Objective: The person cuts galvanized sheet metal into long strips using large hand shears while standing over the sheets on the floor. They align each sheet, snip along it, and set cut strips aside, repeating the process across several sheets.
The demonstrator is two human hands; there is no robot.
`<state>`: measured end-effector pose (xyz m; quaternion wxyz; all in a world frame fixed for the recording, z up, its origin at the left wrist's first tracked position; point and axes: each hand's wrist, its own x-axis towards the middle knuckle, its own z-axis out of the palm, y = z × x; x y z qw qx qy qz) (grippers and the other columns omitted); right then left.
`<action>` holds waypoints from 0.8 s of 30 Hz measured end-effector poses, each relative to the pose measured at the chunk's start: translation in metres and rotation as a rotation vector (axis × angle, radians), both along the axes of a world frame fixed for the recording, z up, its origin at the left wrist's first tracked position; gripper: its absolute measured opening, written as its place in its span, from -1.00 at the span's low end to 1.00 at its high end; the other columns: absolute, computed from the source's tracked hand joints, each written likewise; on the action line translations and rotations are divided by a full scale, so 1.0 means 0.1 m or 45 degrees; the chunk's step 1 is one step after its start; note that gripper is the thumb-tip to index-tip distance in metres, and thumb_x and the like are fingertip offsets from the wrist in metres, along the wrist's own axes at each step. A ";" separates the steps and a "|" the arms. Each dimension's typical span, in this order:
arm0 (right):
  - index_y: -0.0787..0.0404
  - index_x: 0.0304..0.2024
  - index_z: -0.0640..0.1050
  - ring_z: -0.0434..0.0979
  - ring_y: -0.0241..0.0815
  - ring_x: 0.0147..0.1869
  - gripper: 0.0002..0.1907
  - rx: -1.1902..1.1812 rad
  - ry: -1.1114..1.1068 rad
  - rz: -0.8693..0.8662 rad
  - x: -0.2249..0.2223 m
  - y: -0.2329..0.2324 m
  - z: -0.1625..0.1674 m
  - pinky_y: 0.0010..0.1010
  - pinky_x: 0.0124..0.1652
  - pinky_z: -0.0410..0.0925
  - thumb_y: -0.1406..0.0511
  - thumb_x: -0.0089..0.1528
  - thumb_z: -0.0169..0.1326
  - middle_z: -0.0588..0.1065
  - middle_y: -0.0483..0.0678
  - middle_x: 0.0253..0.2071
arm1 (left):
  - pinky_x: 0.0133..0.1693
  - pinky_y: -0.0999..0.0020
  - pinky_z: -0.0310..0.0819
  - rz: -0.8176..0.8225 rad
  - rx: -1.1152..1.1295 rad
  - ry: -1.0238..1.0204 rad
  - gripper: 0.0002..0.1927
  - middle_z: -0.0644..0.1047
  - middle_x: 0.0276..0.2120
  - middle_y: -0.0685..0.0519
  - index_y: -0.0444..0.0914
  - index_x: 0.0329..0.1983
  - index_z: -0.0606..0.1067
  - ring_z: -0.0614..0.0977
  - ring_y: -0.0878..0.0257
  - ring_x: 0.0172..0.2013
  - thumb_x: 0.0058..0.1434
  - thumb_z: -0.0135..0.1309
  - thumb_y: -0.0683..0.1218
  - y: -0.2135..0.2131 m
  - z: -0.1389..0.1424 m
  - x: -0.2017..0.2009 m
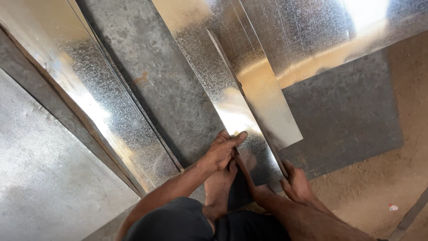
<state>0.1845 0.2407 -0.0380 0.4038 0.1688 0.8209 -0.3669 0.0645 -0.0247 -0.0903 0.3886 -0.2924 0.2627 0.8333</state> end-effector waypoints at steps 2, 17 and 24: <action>0.37 -0.08 0.52 0.64 0.30 -0.07 -0.63 0.230 -0.060 0.008 -0.01 -0.10 0.04 0.04 -0.05 0.42 0.34 0.09 -0.05 0.59 0.38 -0.23 | -0.16 0.40 0.52 -0.010 -0.030 -0.017 -0.89 0.64 -0.23 0.11 -0.25 -0.13 0.58 0.60 0.37 -0.19 0.29 0.20 -0.17 0.01 -0.03 0.01; 0.26 0.43 0.07 0.29 0.24 0.43 0.00 -0.388 -0.019 -0.183 -1.02 -0.29 -0.05 0.04 0.24 0.26 -0.16 0.16 0.03 0.26 0.33 0.38 | -0.23 0.38 0.61 -0.089 -0.046 0.070 -0.86 0.66 -0.25 0.03 -0.31 -0.19 0.59 0.67 0.33 -0.26 0.32 0.22 -0.12 -0.13 0.34 -0.15; 0.00 0.13 0.57 0.66 0.21 -0.11 -0.58 0.337 0.228 0.097 -1.05 -0.50 -0.14 0.01 -0.12 0.44 0.06 0.32 -0.09 0.64 0.12 -0.05 | -0.06 0.31 0.59 -0.067 0.055 0.123 -0.85 0.65 -0.17 0.00 -0.28 -0.12 0.61 0.68 0.29 -0.17 0.32 0.21 -0.11 -0.16 0.31 -0.20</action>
